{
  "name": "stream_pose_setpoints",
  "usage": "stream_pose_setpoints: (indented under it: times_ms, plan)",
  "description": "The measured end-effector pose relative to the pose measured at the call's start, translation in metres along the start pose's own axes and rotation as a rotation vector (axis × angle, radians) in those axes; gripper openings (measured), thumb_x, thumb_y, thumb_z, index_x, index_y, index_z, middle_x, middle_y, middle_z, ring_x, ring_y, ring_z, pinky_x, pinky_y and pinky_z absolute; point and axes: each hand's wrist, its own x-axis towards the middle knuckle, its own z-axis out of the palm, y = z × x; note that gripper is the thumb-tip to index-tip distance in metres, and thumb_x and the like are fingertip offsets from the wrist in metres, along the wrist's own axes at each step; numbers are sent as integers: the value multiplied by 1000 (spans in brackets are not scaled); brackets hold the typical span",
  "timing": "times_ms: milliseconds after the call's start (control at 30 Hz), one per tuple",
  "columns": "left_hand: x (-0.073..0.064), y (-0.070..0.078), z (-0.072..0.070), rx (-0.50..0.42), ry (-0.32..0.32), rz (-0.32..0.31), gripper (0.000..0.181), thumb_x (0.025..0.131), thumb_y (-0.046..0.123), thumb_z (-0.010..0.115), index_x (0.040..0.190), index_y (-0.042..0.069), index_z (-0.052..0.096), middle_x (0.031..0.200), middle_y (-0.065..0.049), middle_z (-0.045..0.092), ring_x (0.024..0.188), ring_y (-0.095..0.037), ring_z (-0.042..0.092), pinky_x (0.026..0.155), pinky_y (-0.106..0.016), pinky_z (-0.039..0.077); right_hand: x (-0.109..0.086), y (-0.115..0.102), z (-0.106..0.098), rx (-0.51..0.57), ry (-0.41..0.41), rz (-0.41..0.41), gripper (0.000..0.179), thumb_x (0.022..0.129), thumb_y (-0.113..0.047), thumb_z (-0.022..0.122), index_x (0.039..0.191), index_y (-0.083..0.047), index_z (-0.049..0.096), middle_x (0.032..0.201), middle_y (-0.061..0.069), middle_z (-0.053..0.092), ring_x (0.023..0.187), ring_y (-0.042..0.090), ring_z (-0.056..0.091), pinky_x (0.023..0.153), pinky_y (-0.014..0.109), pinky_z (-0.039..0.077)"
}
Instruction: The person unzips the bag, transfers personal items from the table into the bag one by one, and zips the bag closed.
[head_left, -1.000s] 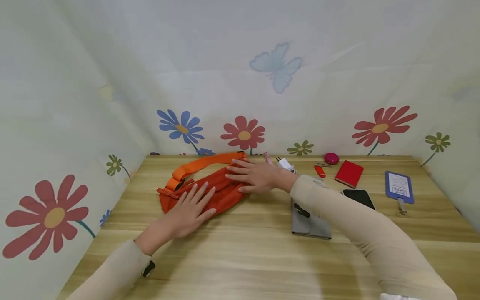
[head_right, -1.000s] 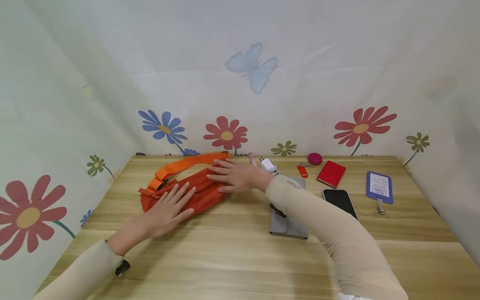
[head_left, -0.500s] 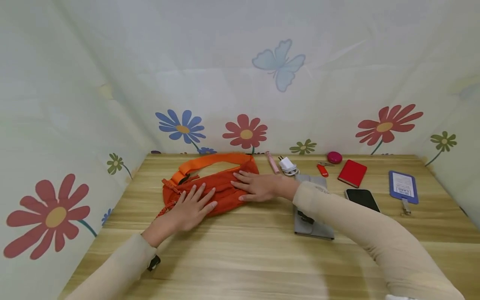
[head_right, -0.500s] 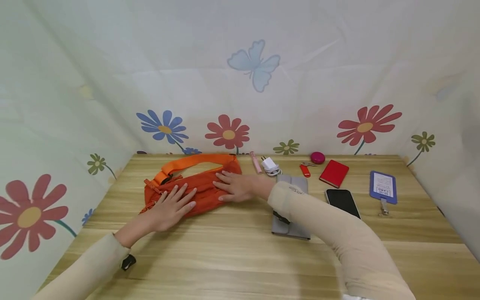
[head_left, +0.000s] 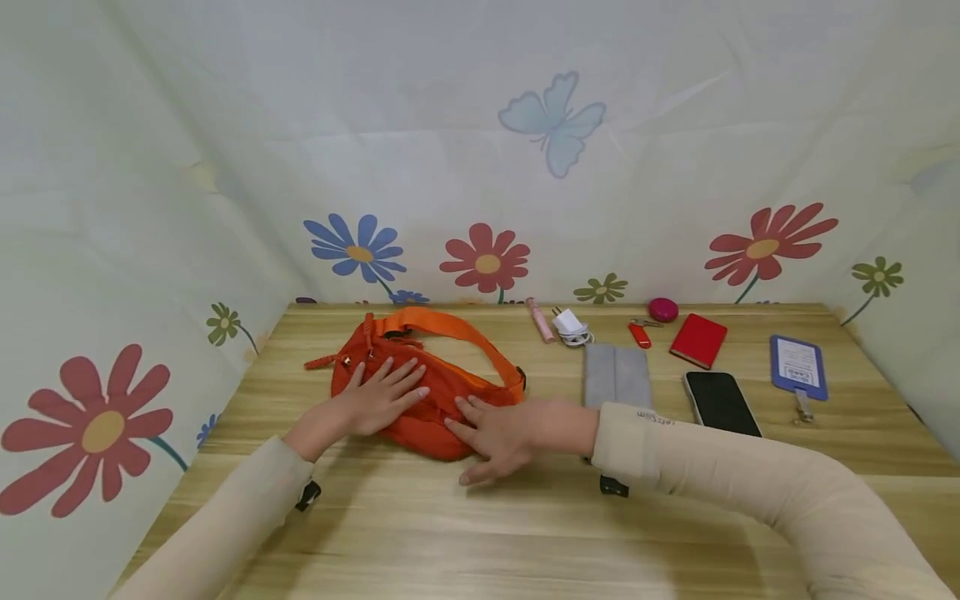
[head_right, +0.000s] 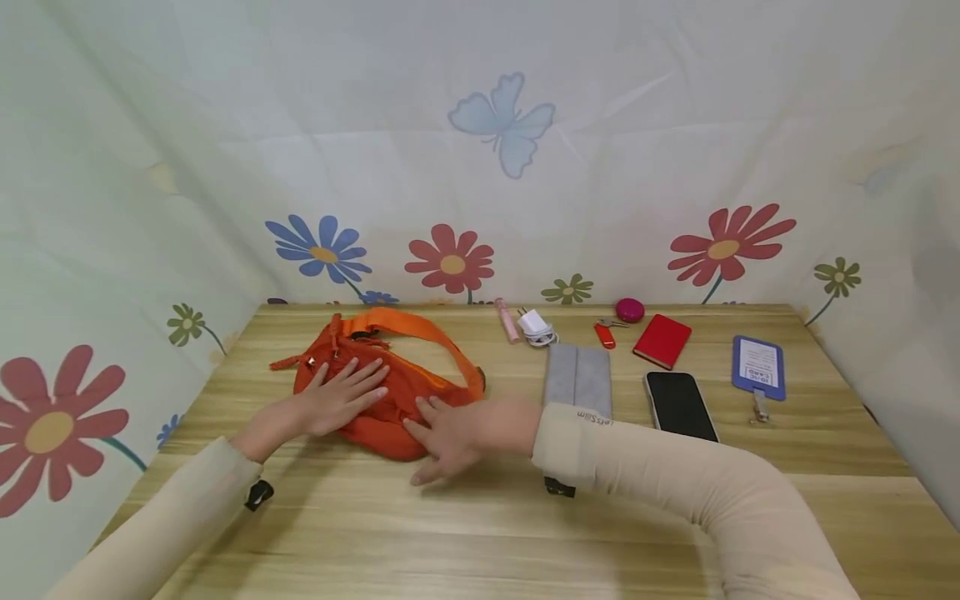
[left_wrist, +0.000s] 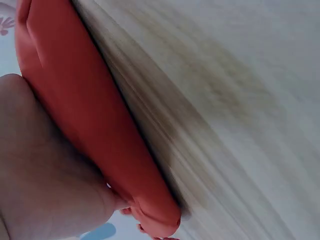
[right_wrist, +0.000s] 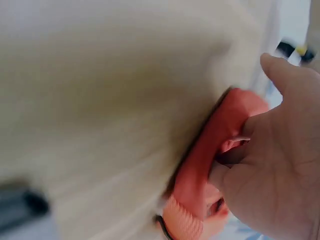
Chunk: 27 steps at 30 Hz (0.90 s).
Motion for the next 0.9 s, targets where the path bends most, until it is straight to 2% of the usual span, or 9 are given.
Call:
stream_pose_setpoints:
  times_ms: [100,233,367,433,500,600,700,800,900]
  plan:
    - [4,1,1,52,21,32,70,107,61,23,165,22,17,171,-5,9,154,-46,6,116,-73,-4,-3,-14,-2,-88,17,-53,80,100,-68,40,164,-23,23,169,12,15,155,32,20,121,44,30]
    - [1,2,6,150,100,51,64,108,56,29,164,27,20,171,-3,11,155,-44,7,117,-72,1,-6,-7,-6,-295,137,-225,68,104,-61,37,161,-23,33,166,10,29,153,29,26,121,39,30]
    - [-11,8,14,193,193,-21,63,108,55,34,164,28,24,171,-7,13,153,-48,6,116,-74,4,-5,23,-5,-444,231,-405,67,106,-56,35,162,-19,29,169,7,22,156,26,15,125,40,20]
    - [-15,12,18,156,207,-62,66,106,59,33,164,27,25,171,-10,13,153,-51,4,116,-74,3,-4,36,-1,-452,226,-457,70,106,-57,35,163,-18,25,170,8,16,157,27,11,125,42,18]
    - [-16,15,23,123,193,-80,69,105,63,29,164,26,25,170,-13,11,152,-52,2,116,-74,4,-2,43,5,-439,204,-486,73,106,-59,33,164,-17,21,171,9,12,157,28,7,126,43,17]
    - [-12,16,27,90,162,-72,74,103,68,26,164,26,23,170,-16,9,152,-52,-1,117,-72,3,2,43,15,-384,177,-498,79,104,-64,31,165,-16,14,171,10,7,158,28,4,126,41,14]
    - [-4,12,26,106,138,-28,75,103,68,28,164,26,21,170,-17,8,152,-52,-2,119,-69,3,4,32,21,-355,166,-450,84,102,-69,26,165,-17,8,171,9,3,157,26,2,126,36,13]
    - [5,4,18,169,118,62,73,103,65,33,164,26,21,170,-16,9,153,-51,0,120,-68,5,7,15,24,-305,149,-375,88,100,-73,24,165,-17,5,171,9,0,157,26,0,125,34,12]
    - [17,-7,10,283,87,178,73,103,65,34,165,28,20,171,-13,8,153,-49,1,121,-66,7,10,-3,26,-221,136,-323,91,98,-76,24,165,-18,2,171,11,-4,157,27,-4,125,36,13]
